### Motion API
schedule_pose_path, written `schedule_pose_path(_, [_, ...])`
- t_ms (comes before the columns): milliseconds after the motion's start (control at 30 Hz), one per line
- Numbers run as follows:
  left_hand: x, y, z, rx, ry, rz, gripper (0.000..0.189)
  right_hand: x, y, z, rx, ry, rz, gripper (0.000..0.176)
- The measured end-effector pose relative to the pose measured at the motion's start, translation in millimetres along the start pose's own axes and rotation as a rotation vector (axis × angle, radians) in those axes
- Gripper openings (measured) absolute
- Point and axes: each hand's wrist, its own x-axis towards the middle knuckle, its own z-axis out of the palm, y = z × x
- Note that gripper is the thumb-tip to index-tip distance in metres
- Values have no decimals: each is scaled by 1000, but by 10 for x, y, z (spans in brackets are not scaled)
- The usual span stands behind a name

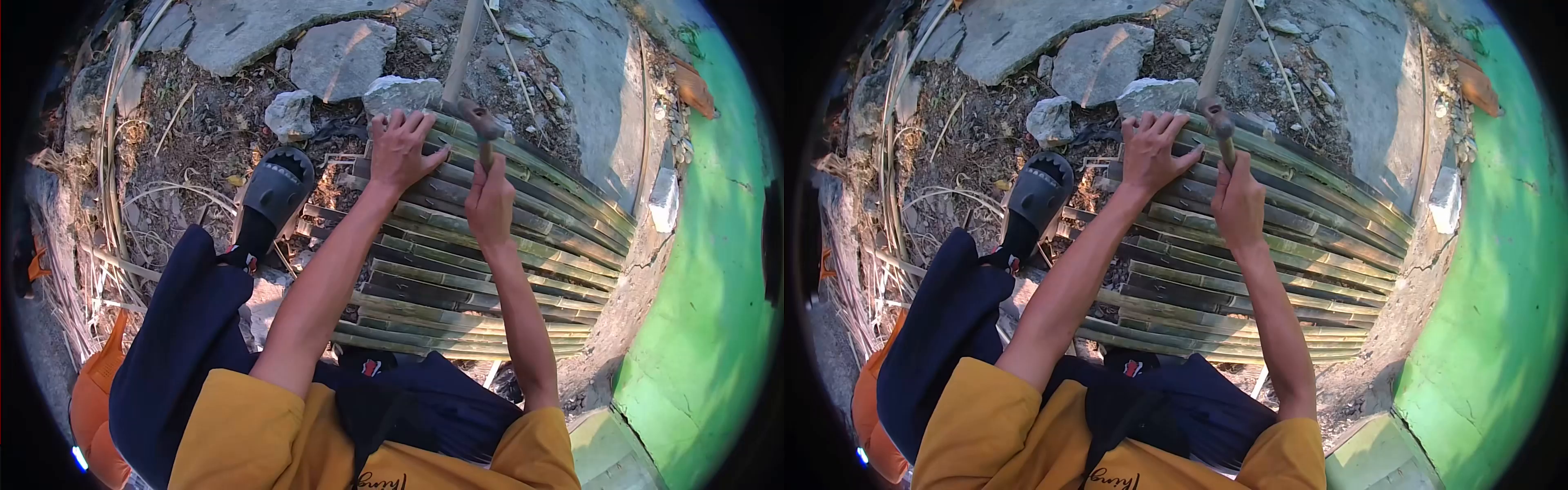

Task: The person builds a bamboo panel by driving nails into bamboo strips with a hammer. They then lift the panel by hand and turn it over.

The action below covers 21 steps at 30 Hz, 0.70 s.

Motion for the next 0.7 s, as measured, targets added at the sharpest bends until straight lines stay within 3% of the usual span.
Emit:
schedule_pose_path(133, [42,17,-26,-2,-57,-15,58,137,160,87,-164,-222,183,11])
schedule_pose_path(233, [28,7,-8,-23,12,8,59,108,-46,-86,-103,-141,190,10])
schedule_pose_path(300, [21,3,-15,-38,-4,6,60,70,-133,-113,54,36,51,15])
schedule_pose_path(367, [24,17,-27,-26,11,2,60,-67,81,45,26,54,13,19])
schedule_pose_path(433, [42,27,-49,-25,4,0,60,-52,242,205,-224,-252,117,16])
schedule_pose_path(600, [30,25,2,-47,42,15,59,141,-147,-15,-75,-150,153,22])
schedule_pose_path(700, [74,-27,-31,-78,49,1,56,305,-135,-94,38,25,145,26])
